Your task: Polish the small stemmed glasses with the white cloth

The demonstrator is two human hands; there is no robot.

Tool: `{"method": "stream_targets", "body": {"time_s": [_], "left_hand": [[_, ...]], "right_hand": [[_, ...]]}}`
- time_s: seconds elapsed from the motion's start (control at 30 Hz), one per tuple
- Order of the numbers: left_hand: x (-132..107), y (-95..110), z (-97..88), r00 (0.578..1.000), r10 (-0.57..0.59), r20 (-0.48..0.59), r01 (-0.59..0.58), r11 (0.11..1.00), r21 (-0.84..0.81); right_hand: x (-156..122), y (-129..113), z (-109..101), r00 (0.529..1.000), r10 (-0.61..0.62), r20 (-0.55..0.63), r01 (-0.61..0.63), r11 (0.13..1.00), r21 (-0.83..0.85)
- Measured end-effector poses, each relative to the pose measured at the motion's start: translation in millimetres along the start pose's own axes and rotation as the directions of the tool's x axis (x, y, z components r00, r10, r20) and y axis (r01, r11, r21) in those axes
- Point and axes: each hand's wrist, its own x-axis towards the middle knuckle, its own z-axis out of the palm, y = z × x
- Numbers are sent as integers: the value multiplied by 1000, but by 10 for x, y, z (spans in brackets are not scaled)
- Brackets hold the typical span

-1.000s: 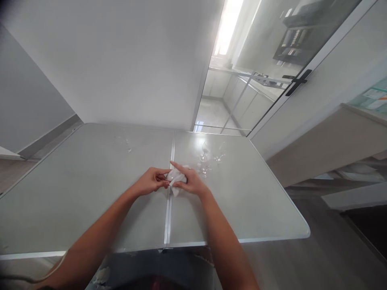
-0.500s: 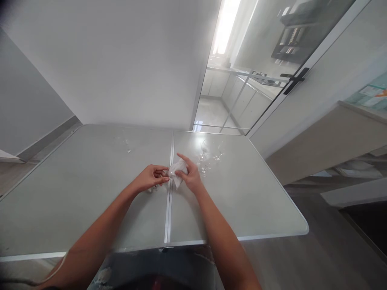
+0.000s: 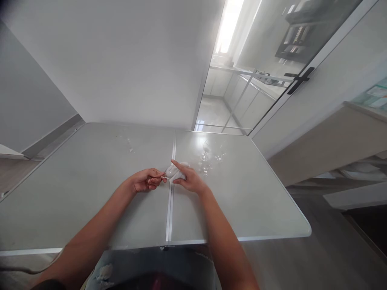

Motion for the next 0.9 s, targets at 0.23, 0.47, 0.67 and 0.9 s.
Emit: {"method": "stream_targets", "body": {"time_s": [0.23,0.47,0.67,0.9], "left_hand": [[98,-72,182,868,467,-167,-293,755,587],[267,-264,274,618,773,-141,65,129,990],[178,-171,239,689,724,-47,-168,223,960],[104,-84,362,713,688,-139,-271,452,850]], "right_hand": [[67,-78,51,908,260,-330,-150,934,325],[135,-105,83,800,453,-393,-227,835,501],[88,-196,-47,910,354,-216,-257,889,378],[104,-253,2,852,347,-391,-196,906,375]]}}
